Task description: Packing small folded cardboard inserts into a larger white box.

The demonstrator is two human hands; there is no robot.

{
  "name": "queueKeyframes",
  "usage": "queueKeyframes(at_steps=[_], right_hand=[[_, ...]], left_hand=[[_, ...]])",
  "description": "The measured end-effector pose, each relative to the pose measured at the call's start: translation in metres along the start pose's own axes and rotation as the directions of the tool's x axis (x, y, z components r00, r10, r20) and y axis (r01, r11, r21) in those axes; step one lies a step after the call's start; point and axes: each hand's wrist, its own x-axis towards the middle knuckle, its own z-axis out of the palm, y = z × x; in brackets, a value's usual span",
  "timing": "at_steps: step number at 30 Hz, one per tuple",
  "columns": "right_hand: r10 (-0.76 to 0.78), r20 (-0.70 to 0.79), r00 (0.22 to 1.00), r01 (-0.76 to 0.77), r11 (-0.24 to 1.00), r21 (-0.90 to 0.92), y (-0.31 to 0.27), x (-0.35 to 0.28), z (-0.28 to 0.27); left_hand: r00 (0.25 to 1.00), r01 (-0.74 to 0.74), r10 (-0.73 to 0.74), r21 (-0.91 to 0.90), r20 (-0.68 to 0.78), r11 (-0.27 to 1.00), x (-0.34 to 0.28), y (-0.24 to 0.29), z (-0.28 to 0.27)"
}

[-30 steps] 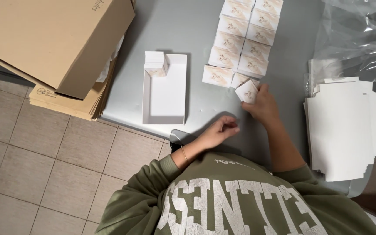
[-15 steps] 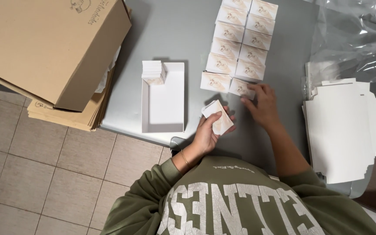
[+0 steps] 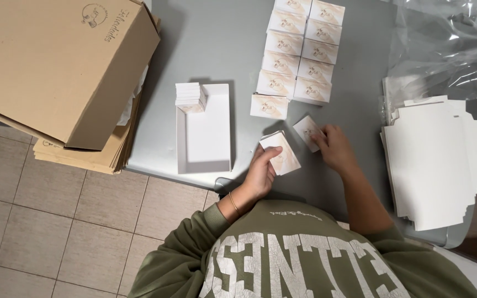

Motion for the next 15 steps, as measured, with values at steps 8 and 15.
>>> queueKeyframes(at_steps=[8, 15], right_hand=[[0.001, -0.178, 0.984, 0.095, 0.839, 0.535, -0.135, -0.054, -0.036], [-0.192, -0.062, 0.979, 0.192, 0.793, 0.578, -0.127, -0.051, -0.018]], left_hand=[[0.985, 0.002, 0.047, -0.282, 0.168, 0.959, -0.03, 0.036, 0.036], [0.975, -0.003, 0.083, -0.364, 0.204, 0.932, -0.028, 0.031, 0.011]])
